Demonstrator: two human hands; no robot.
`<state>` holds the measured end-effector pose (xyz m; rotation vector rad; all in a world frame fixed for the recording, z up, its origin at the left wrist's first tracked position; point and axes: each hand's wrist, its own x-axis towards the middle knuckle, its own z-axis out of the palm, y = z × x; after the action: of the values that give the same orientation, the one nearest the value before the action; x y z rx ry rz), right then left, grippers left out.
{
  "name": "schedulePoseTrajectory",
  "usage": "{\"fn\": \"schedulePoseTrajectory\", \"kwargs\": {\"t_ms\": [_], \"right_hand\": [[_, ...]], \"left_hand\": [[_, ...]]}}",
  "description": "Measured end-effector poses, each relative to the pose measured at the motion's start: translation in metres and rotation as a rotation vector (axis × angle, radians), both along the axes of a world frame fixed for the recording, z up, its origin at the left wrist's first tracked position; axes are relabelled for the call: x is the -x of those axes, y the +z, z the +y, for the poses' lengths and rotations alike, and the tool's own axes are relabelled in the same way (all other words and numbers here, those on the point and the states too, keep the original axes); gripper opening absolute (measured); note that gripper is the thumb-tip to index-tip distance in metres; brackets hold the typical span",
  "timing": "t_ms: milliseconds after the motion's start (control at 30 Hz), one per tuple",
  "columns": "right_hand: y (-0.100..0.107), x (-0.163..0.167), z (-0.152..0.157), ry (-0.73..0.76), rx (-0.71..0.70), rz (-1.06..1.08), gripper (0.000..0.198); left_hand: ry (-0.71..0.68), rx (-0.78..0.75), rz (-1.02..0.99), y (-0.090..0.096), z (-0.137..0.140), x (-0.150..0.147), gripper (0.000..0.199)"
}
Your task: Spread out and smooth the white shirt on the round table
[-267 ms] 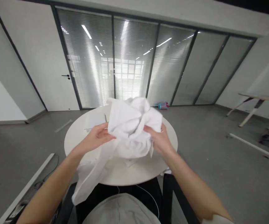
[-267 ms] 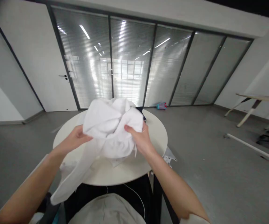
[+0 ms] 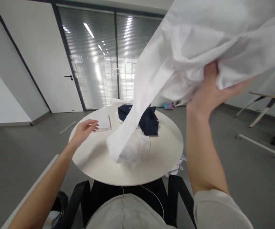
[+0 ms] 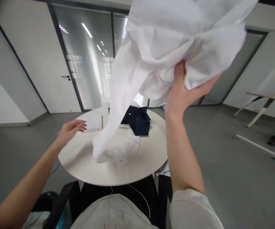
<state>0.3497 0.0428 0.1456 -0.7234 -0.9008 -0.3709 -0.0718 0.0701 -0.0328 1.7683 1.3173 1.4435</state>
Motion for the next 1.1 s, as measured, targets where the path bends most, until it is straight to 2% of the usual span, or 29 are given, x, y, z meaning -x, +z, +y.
{"fn": "schedulePoseTrajectory", "kwargs": {"t_ms": [33,100,167,233,267,333,367,400,467,533,700,767,867,1000,1100], "right_hand": [[0.012,0.002,0.011,-0.133,-0.054,-0.020,0.090],[0.024,0.015,0.033,-0.307,0.004,-0.165,0.074],[0.015,0.033,0.057,-0.351,0.300,-0.411,0.061],[-0.017,0.052,0.080,-0.328,0.663,-0.661,0.063],[-0.041,0.060,0.090,-0.256,0.867,-0.835,0.068],[-0.095,0.073,0.107,-0.008,1.293,-1.098,0.087],[-0.121,0.077,0.114,0.083,1.440,-1.149,0.098],[-0.145,0.079,0.120,0.114,1.503,-1.149,0.106],[-0.178,0.080,0.128,0.128,1.497,-1.132,0.110],[-0.189,0.077,0.132,0.139,1.420,-1.116,0.106],[-0.172,0.064,0.118,0.091,1.147,-0.987,0.086],[-0.168,0.058,0.105,0.050,1.005,-0.913,0.076],[-0.175,0.048,0.087,0.008,0.841,-0.814,0.064],[-0.197,0.033,0.077,0.002,0.764,-0.703,0.050],[-0.208,0.029,0.076,0.033,0.752,-0.673,0.041]], "left_hand": [[0.042,0.005,0.014,-0.014,0.011,0.004,0.058],[0.104,0.025,0.064,-0.040,0.028,0.008,0.057],[0.145,0.055,0.122,-0.060,0.039,0.011,0.053],[0.169,0.069,0.170,-0.073,0.043,0.014,0.048],[0.172,0.066,0.191,-0.077,0.044,0.015,0.045],[0.174,0.028,0.225,-0.081,0.044,0.016,0.042],[0.178,-0.004,0.241,-0.081,0.044,0.017,0.040],[0.186,-0.041,0.264,-0.081,0.044,0.017,0.039],[0.211,-0.113,0.339,-0.078,0.046,0.017,0.036],[0.277,-0.121,0.440,-0.073,0.050,0.017,0.037],[0.493,0.125,0.519,-0.061,0.078,0.024,0.048],[0.517,0.247,0.495,-0.058,0.089,0.028,0.047],[0.522,0.380,0.415,-0.057,0.098,0.032,0.040],[0.521,0.371,0.297,-0.053,0.098,0.033,0.038],[0.543,0.268,0.197,-0.036,0.097,0.029,0.042]]}}
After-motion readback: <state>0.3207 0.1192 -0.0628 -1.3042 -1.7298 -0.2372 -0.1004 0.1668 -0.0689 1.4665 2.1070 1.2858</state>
